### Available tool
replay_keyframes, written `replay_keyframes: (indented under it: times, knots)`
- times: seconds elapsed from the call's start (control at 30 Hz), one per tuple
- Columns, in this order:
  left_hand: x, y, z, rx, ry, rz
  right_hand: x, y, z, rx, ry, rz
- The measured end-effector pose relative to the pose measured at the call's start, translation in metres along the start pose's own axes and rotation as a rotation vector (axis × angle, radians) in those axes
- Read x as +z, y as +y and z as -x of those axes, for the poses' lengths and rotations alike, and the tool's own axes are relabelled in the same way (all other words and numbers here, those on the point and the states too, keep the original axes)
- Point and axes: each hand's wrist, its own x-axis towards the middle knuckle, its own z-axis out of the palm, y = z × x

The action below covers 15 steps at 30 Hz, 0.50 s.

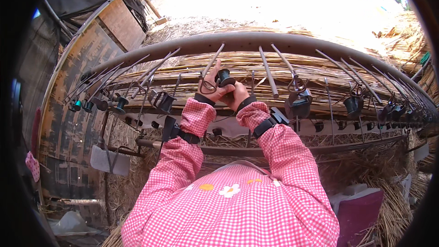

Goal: The person is using a specialized frame and weighted spools to weave straw or reeds into a mat.

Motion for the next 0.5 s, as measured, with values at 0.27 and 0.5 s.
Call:
replay_keyframes:
  times: [0.27, 0.5]
  knots:
    - [0.01, 0.045, 0.09, 0.399, 0.082, -0.289, -0.042, -0.058, 0.045, -0.228, -0.037, 0.599]
    - [-0.088, 0.163, 0.057, 0.772, 0.748, -0.049, -0.067, -0.011, 0.027, -0.915, 0.267, 1.584]
